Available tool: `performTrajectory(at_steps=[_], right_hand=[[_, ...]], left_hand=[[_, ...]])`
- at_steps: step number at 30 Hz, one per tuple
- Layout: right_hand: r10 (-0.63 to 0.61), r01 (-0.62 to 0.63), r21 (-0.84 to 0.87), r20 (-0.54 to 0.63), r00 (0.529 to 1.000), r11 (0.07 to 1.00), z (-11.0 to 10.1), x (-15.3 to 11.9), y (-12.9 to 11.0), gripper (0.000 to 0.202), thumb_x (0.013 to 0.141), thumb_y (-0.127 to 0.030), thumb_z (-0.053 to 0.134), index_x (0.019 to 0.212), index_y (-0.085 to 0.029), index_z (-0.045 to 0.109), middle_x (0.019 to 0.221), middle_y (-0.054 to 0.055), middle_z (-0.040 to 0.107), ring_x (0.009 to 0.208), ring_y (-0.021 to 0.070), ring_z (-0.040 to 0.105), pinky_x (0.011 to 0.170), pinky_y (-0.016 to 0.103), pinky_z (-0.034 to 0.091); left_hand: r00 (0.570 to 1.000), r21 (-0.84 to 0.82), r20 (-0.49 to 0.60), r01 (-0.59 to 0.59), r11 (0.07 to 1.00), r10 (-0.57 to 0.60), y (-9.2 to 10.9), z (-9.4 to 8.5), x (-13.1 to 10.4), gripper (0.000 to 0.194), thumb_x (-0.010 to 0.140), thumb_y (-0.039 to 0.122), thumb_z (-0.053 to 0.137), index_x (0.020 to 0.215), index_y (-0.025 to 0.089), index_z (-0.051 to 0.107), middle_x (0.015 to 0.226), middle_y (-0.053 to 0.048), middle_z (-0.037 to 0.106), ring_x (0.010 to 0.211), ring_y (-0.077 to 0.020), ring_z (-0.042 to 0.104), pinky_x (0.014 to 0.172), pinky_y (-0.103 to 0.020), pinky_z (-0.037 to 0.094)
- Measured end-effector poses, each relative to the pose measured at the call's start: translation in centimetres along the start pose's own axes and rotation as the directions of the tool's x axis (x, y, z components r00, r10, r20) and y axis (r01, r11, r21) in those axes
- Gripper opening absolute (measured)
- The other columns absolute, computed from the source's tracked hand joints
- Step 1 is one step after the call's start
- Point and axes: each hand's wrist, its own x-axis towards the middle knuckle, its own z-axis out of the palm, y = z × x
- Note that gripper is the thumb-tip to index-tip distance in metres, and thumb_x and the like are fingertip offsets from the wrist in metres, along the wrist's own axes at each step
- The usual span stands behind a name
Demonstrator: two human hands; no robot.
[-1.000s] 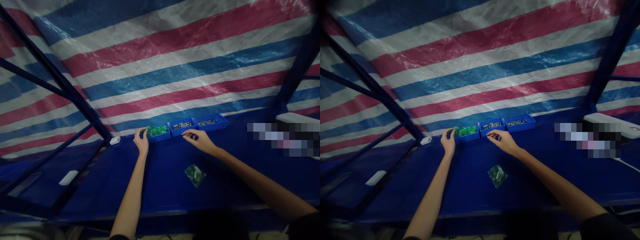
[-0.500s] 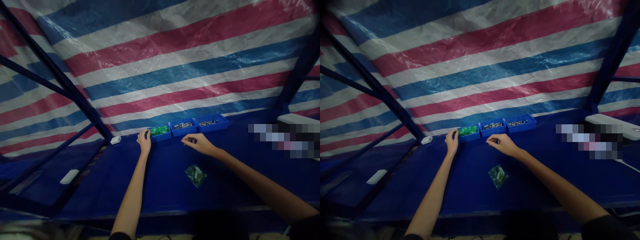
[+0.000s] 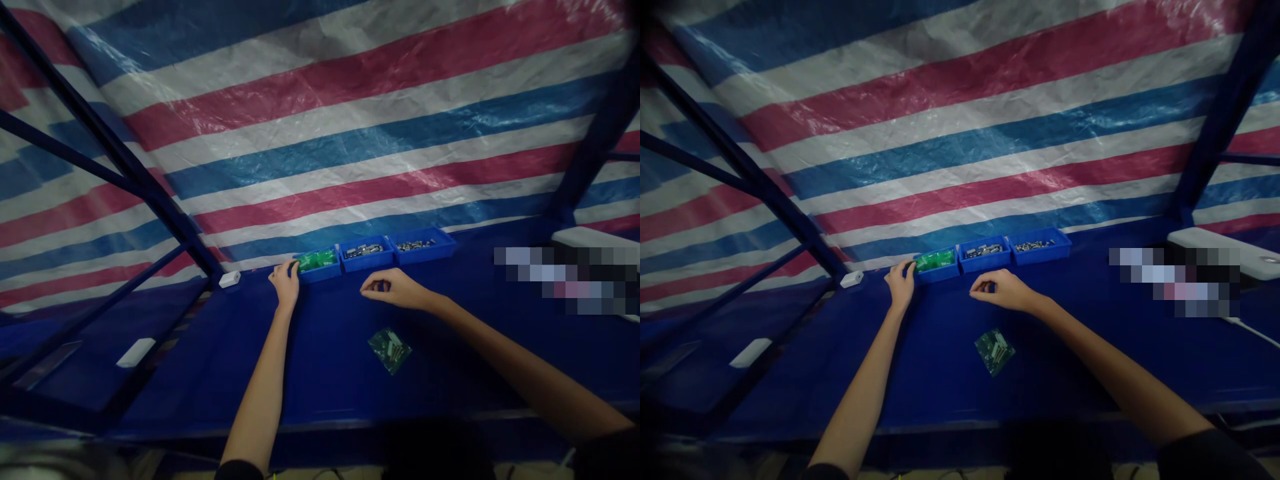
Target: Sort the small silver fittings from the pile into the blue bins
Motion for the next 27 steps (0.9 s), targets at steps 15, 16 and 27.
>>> performTrajectory(at_steps=[15,16,27], right_hand=[[0.018,-0.033,0.056,0.251,0.968,0.998,-0.5,-0.4,-0.2,0.035,0.066,-0.044,0.068,0.087,-0.016,0.071,0.083,0.007,0.07,0.066,0.0145,0.06,0.058,0.024,0.044],[0.027,-0.041,0.052,0.247,0.969,0.998,-0.5,-0.4,-0.2,0.035,0.066,-0.044,0.068,0.087,-0.016,0.072,0.084,0.007,0.07,0.066,0.0144,0.06,0.058,0.024,0.044],[0.018,-0.037,0.087,0.211,0.977,0.996,-0.4,-0.4,-0.4,0.034,0.065,-0.043,0.069,0.086,-0.017,0.072,0.078,0.006,0.07,0.065,0.0147,0.06,0.058,0.025,0.045]], left_hand=[[0.995,0.055,-0.003,-0.099,0.994,0.099,0.7,-1.3,0.4,0.018,0.087,0.027,0.046,0.093,0.023,0.062,0.099,-0.003,0.068,0.095,-0.0209,0.055,0.088,-0.036,0.029],[0.994,0.043,-0.047,-0.092,0.995,0.094,0.9,-1.6,0.5,0.018,0.087,0.027,0.046,0.093,0.023,0.062,0.098,-0.003,0.067,0.094,-0.0207,0.055,0.088,-0.036,0.029],[0.974,0.075,0.013,-0.225,0.971,0.225,0.1,-1.3,0.4,0.013,0.085,0.025,0.051,0.088,0.025,0.064,0.094,-0.002,0.069,0.091,-0.0217,0.056,0.086,-0.038,0.029]])
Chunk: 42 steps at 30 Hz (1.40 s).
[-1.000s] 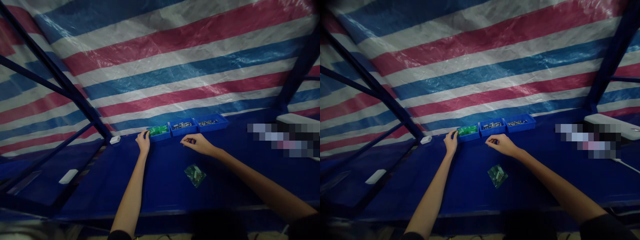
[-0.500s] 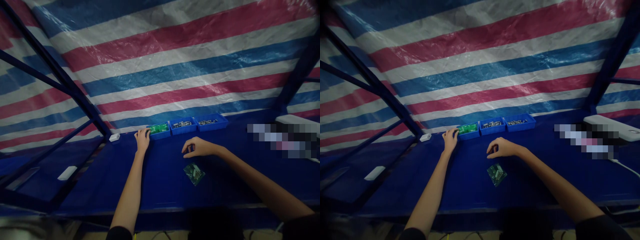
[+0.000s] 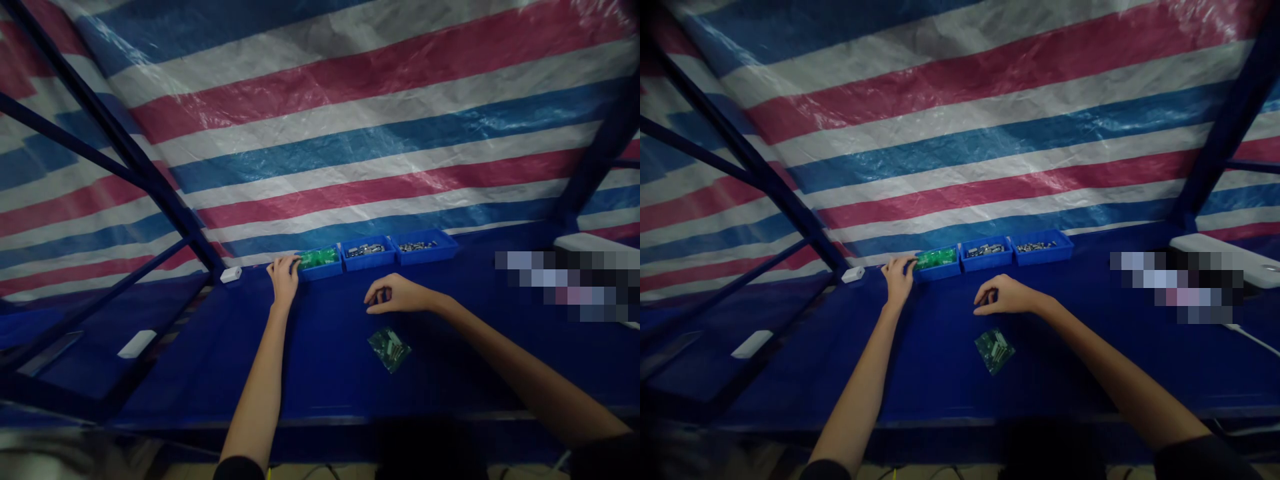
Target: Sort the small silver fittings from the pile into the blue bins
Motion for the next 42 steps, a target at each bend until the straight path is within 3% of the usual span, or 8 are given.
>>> performTrajectory(at_steps=[6,10,16,19,24,32,36,42], right_hand=[[0.001,0.0,-0.014,0.029,1.0,1.0,0.0,-0.1,0.2,0.036,0.063,-0.045,0.07,0.087,-0.019,0.072,0.08,0.005,0.069,0.068,0.0156,0.061,0.06,0.026,0.046],[0.04,-0.025,-0.092,0.161,0.986,0.995,-0.4,-0.6,0.6,0.048,0.057,-0.047,0.075,0.097,-0.022,0.07,0.092,0.005,0.067,0.079,0.0179,0.061,0.065,0.025,0.047],[0.067,-0.014,-0.159,0.333,0.941,0.987,-0.7,-1.3,0.3,0.065,0.047,-0.045,0.08,0.108,-0.028,0.065,0.11,0.005,0.057,0.094,0.0202,0.055,0.073,0.025,0.047],[0.068,0.01,-0.194,0.391,0.918,0.981,-0.5,-1.3,0.0,0.064,0.045,-0.045,0.081,0.104,-0.027,0.067,0.109,0.004,0.054,0.095,0.0207,0.053,0.076,0.026,0.046],[0.045,0.04,-0.19,0.42,0.906,0.981,0.0,-1.0,0.1,0.054,0.047,-0.043,0.081,0.095,-0.023,0.069,0.105,0.005,0.054,0.096,0.0209,0.052,0.077,0.027,0.044],[0.034,-0.022,-0.117,0.102,0.994,0.993,0.5,0.1,1.8,0.046,0.066,-0.034,0.071,0.106,-0.018,0.055,0.084,0.002,0.061,0.074,0.0139,0.056,0.065,0.024,0.043],[0.013,-0.026,-0.111,-0.114,0.993,0.993,0.8,0.5,2.3,0.037,0.069,-0.031,0.067,0.103,-0.02,0.056,0.082,0.001,0.061,0.062,0.0106,0.054,0.058,0.023,0.041],[-0.037,0.063,0.059,-0.373,0.927,0.996,1.2,0.8,1.7,0.043,0.065,-0.034,0.069,0.103,-0.018,0.058,0.078,0.001,0.06,0.057,0.0097,0.053,0.054,0.024,0.043]], left_hand=[[0.993,0.021,0.109,-0.038,0.999,0.035,-0.8,0.6,-0.2,0.013,0.084,0.025,0.052,0.09,0.026,0.063,0.095,-0.003,0.069,0.09,-0.0219,0.055,0.085,-0.039,0.03],[0.987,0.054,0.158,-0.016,0.998,0.007,-0.8,0.7,-0.4,0.014,0.085,0.03,0.051,0.09,0.025,0.063,0.094,-0.004,0.068,0.089,-0.0231,0.055,0.085,-0.04,0.031],[0.981,0.172,0.171,-0.127,0.977,0.097,0.9,0.1,-0.6,0.024,0.086,0.039,0.047,0.095,0.023,0.063,0.098,-0.007,0.066,0.095,-0.0262,0.052,0.085,-0.042,0.031],[0.97,0.175,0.19,-0.183,0.967,0.15,1.5,0.2,-0.6,0.025,0.089,0.034,0.044,0.103,0.025,0.061,0.101,-0.006,0.065,0.096,-0.0242,0.052,0.087,-0.041,0.031],[0.967,0.169,0.223,-0.166,0.972,0.126,1.4,0.6,-0.5,0.026,0.091,0.029,0.038,0.093,0.026,0.063,0.093,-0.004,0.068,0.091,-0.0224,0.054,0.086,-0.041,0.03],[0.971,0.16,0.231,-0.098,0.982,0.059,2.0,0.3,-0.6,0.026,0.091,0.029,0.036,0.099,0.021,0.06,0.1,-0.007,0.066,0.096,-0.0248,0.052,0.089,-0.043,0.03],[0.981,0.008,0.158,-0.119,0.993,0.116,5.7,-0.7,-0.9,0.031,0.087,0.04,0.045,0.112,0.023,0.054,0.112,-0.007,0.061,0.108,-0.0251,0.048,0.094,-0.041,0.029],[0.934,-0.451,0.229,-0.149,0.88,0.275,11.3,0.3,-3.2,0.018,0.078,0.04,0.06,0.088,0.024,0.061,0.089,-0.001,0.065,0.088,-0.0188,0.057,0.085,-0.036,0.036]])
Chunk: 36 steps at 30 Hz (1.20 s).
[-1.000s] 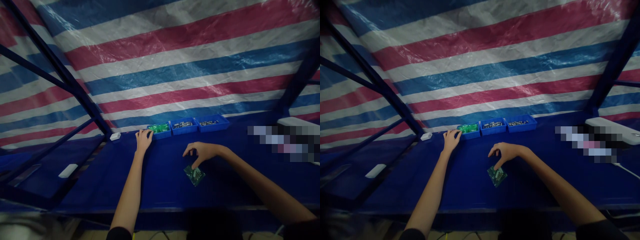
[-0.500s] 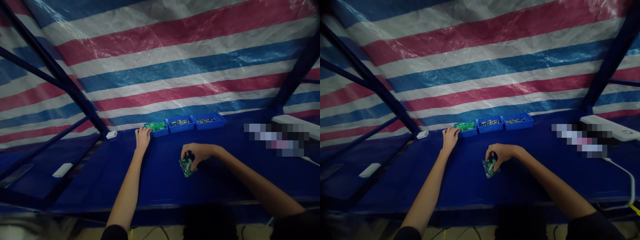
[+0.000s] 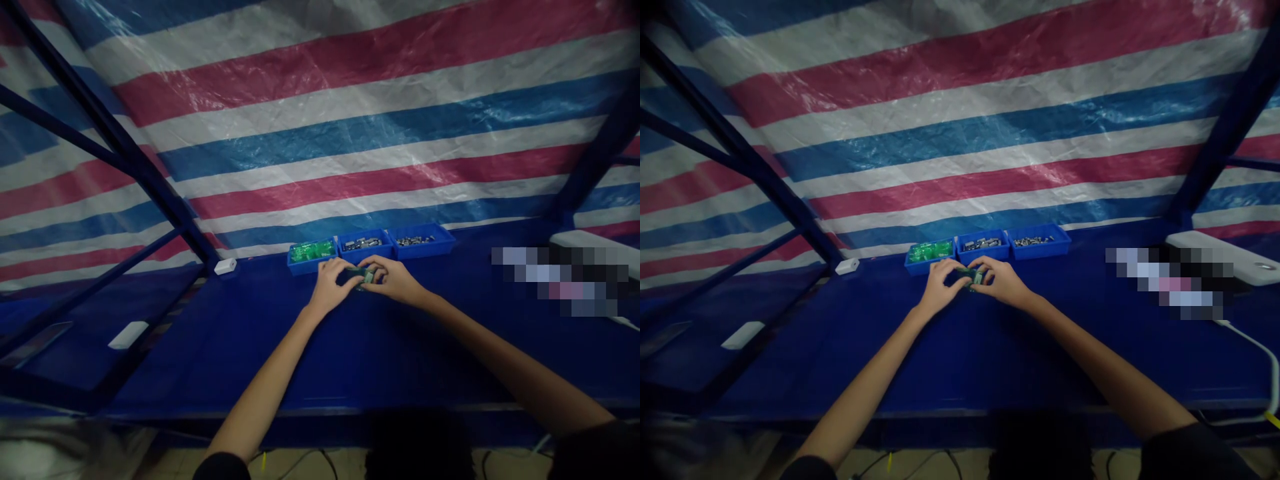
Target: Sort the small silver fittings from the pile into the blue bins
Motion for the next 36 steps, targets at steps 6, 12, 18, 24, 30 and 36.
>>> performTrajectory(at_steps=[6,12,18,24,30,36], right_hand=[[-0.003,-0.002,-0.018,-0.229,0.973,1.0,0.5,0.0,-0.7,0.024,0.07,-0.034,0.065,0.088,-0.018,0.065,0.079,0.005,0.066,0.067,0.0154,0.059,0.055,0.027,0.045],[-0.204,0.149,-0.181,-0.336,0.92,0.972,0.4,-0.3,-0.9,0.009,0.076,-0.029,0.061,0.072,-0.023,0.066,0.094,0.005,0.069,0.097,0.0235,0.06,0.089,0.042,0.044],[-0.037,0.031,-0.025,-0.301,0.953,0.999,1.0,-0.4,-0.9,0.037,0.073,-0.035,0.065,0.106,-0.02,0.057,0.084,0.005,0.069,0.083,0.021,0.065,0.074,0.034,0.049],[0.005,-0.004,0.005,-0.251,0.968,1.0,1.6,-0.3,-0.3,0.036,0.077,-0.037,0.059,0.108,-0.02,0.055,0.084,0.005,0.068,0.079,0.0189,0.064,0.067,0.031,0.049],[-0.016,0.003,-0.081,-0.161,0.987,0.997,2.1,-0.7,0.1,0.027,0.081,-0.038,0.055,0.102,-0.022,0.059,0.08,0.003,0.069,0.071,0.0163,0.063,0.066,0.03,0.047],[-0.021,0.012,-0.109,-0.079,0.997,0.994,2.2,-0.8,0.0,0.023,0.084,-0.038,0.051,0.098,-0.022,0.061,0.078,0.002,0.069,0.068,0.0149,0.062,0.066,0.028,0.046]], left_hand=[[0.98,-0.138,-0.185,0.053,0.989,-0.078,0.7,0.9,-0.3,0.017,0.076,0.035,0.064,0.069,0.02,0.058,0.077,0.0,0.063,0.077,-0.0162,0.058,0.078,-0.033,0.039],[0.987,-0.02,-0.13,-0.096,0.995,0.092,0.4,0.3,-0.5,0.014,0.076,0.03,0.065,0.069,0.02,0.058,0.089,-0.002,0.064,0.087,-0.0175,0.057,0.083,-0.035,0.036],[0.989,-0.122,-0.146,-0.002,0.992,-0.016,0.8,0.4,-0.3,0.025,0.081,0.034,0.058,0.062,0.019,0.048,0.076,0.0,0.064,0.075,-0.0145,0.058,0.079,-0.033,0.039],[0.897,-0.283,-0.349,0.176,0.943,-0.273,-1.5,-1.6,0.8,0.021,0.08,0.035,0.056,0.068,0.019,0.05,0.067,0.002,0.057,0.065,-0.0116,0.056,0.065,-0.024,0.044],[0.783,-0.281,-0.515,0.23,0.932,-0.349,-5.9,-4.1,1.2,0.013,0.079,0.03,0.055,0.086,0.019,0.055,0.081,-0.002,0.062,0.077,-0.0139,0.061,0.07,-0.025,0.047],[0.854,-0.026,-0.466,0.249,0.968,-0.232,-8.0,-4.1,0.3,0.009,0.082,0.026,0.051,0.084,0.02,0.057,0.084,-0.003,0.064,0.083,-0.0165,0.06,0.079,-0.03,0.044]])
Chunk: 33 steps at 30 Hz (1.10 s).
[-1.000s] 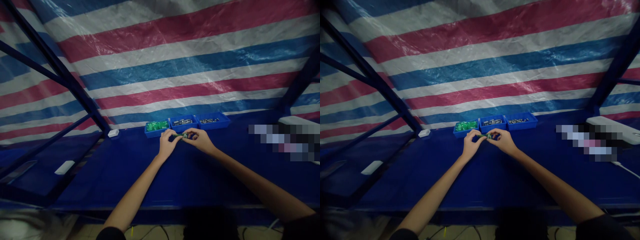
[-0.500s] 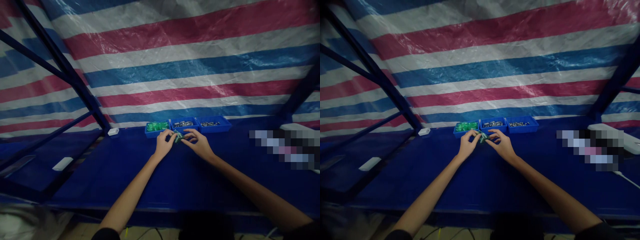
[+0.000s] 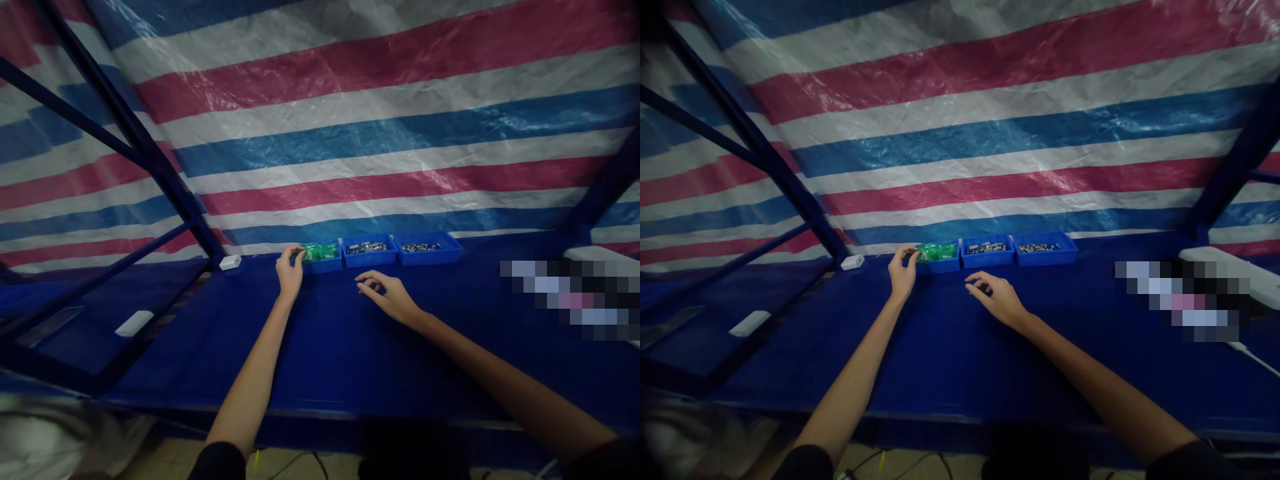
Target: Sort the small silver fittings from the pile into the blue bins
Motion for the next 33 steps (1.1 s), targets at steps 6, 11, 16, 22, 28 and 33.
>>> performTrajectory(at_steps=[6,11,16,22,28,33], right_hand=[[-0.006,0.006,0.013,0.008,1.0,1.0,-0.4,0.2,-0.2,0.026,0.086,-0.041,0.048,0.096,-0.022,0.062,0.075,0.002,0.07,0.069,0.0158,0.064,0.066,0.028,0.046],[0.001,-0.001,0.012,0.013,1.0,1.0,-0.4,0.2,0.0,0.026,0.086,-0.041,0.048,0.095,-0.022,0.063,0.074,0.002,0.069,0.07,0.016,0.064,0.066,0.028,0.046],[-0.001,0.0,0.016,0.027,1.0,1.0,-0.4,0.2,-0.1,0.025,0.085,-0.04,0.048,0.085,-0.021,0.064,0.074,0.002,0.069,0.07,0.0156,0.064,0.066,0.028,0.046],[-0.023,0.021,0.026,0.059,0.998,0.999,-0.4,0.1,-0.2,0.027,0.086,-0.04,0.047,0.081,-0.021,0.064,0.073,0.001,0.068,0.069,0.015,0.063,0.065,0.027,0.045],[-0.042,0.044,-0.019,0.094,0.995,0.999,-0.3,0.1,-0.1,0.029,0.088,-0.041,0.044,0.08,-0.022,0.065,0.074,0.001,0.068,0.072,0.0147,0.062,0.064,0.026,0.043],[-0.06,0.066,-0.043,0.111,0.992,0.997,-0.2,0.2,0.0,0.031,0.089,-0.04,0.042,0.078,-0.022,0.065,0.074,0.0,0.068,0.071,0.0131,0.061,0.065,0.025,0.043]], left_hand=[[0.991,0.275,0.06,-0.131,0.952,0.119,-0.2,-0.5,-0.2,0.015,0.087,0.023,0.045,0.087,0.023,0.061,0.09,-0.003,0.067,0.092,-0.0203,0.057,0.089,-0.036,0.035],[0.981,0.274,0.137,-0.174,0.946,0.14,-0.7,-0.2,-0.2,0.015,0.087,0.023,0.046,0.087,0.024,0.061,0.091,-0.002,0.068,0.09,-0.0194,0.057,0.086,-0.034,0.033],[0.97,0.312,0.22,-0.17,0.935,0.103,-1.5,0.0,-0.1,0.014,0.088,0.025,0.046,0.092,0.024,0.06,0.097,-0.002,0.068,0.09,-0.0192,0.058,0.085,-0.034,0.033],[0.951,0.335,0.292,-0.204,0.92,0.104,-2.0,-0.2,0.3,0.016,0.087,0.021,0.046,0.095,0.024,0.06,0.098,-0.002,0.068,0.088,-0.019,0.059,0.084,-0.033,0.032],[0.912,0.389,0.403,-0.239,0.89,0.069,-1.6,-0.1,0.6,0.017,0.088,0.024,0.045,0.094,0.024,0.061,0.099,-0.002,0.068,0.087,-0.021,0.059,0.081,-0.034,0.031],[0.885,0.45,0.466,-0.235,0.862,-0.002,-1.0,-0.2,0.8,0.023,0.09,0.029,0.04,0.093,0.022,0.062,0.099,-0.003,0.068,0.088,-0.0201,0.06,0.081,-0.034,0.032]])
